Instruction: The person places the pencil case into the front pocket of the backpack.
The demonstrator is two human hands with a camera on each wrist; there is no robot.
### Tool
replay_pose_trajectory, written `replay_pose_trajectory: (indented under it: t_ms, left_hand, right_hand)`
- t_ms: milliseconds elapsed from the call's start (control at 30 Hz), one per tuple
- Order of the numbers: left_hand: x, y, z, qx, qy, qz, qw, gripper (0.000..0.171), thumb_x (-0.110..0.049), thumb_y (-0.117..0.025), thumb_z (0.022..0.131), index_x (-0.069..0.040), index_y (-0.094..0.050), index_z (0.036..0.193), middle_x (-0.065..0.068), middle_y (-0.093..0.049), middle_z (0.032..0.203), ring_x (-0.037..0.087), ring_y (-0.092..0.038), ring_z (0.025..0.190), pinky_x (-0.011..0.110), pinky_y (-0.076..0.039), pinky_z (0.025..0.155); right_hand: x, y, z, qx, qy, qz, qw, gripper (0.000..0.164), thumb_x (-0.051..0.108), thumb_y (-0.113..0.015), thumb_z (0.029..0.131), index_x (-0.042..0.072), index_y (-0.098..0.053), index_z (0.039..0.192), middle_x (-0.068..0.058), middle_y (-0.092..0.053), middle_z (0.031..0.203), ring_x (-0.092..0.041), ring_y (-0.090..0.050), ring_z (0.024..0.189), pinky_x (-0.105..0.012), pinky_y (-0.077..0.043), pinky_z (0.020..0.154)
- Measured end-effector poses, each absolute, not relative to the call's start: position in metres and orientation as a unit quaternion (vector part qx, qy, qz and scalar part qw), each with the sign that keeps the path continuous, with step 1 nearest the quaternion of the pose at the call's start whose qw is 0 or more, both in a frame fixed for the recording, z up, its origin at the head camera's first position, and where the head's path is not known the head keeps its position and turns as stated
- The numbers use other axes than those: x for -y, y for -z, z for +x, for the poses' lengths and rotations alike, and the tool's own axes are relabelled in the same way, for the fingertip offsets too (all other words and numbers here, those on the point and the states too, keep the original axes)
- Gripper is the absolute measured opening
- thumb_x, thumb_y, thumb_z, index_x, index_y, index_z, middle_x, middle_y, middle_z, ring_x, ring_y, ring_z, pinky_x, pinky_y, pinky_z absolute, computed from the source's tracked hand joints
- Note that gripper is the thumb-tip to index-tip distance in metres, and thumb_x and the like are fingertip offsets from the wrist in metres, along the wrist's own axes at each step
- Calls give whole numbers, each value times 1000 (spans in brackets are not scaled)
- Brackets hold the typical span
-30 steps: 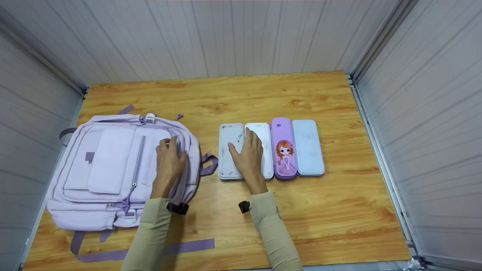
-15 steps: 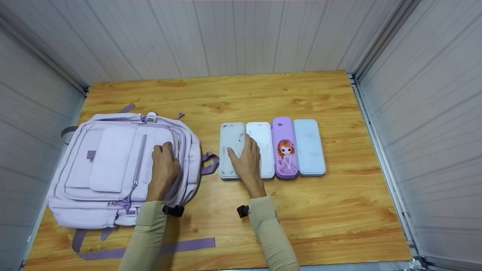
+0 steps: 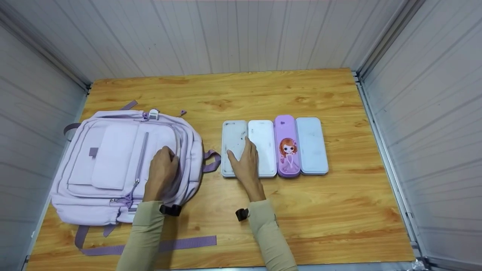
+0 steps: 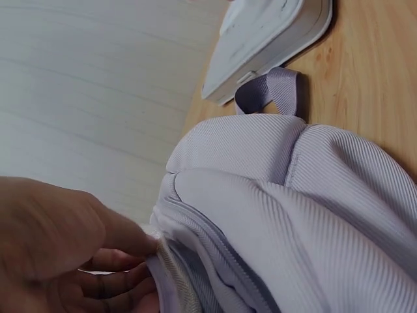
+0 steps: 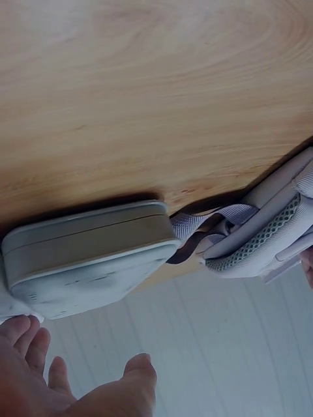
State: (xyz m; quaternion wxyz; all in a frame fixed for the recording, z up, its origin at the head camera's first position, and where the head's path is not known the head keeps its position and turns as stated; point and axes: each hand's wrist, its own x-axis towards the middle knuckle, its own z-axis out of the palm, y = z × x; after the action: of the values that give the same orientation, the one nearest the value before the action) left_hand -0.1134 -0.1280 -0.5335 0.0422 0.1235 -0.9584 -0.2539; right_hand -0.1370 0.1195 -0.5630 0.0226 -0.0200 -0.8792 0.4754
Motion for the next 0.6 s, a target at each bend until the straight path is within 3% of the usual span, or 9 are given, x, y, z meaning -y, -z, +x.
replay_pose_trajectory:
  t_ms: [267,600]
  left_hand:
    - [131,529,-110,957,270,101,15,7,-3,-52,86,0,-52,80,21,-59,80,41,-60,78,51,-47,71]
    - [142,522,-109,929,348,124,-9,10,-6,-51,89,-2,-60,89,15,-63,89,34,-62,84,45,-49,76]
  right_hand:
    - [-113,563,-130,870,-492,-13,1,79,28,-64,89,-4,-21,147,-27,-32,145,-38,-33,137,-46,-26,113]
    - [-111,567,-123,868,-497,-10,-7,80,28,-64,89,-3,-21,147,-26,-30,146,-38,-31,137,-49,-26,113]
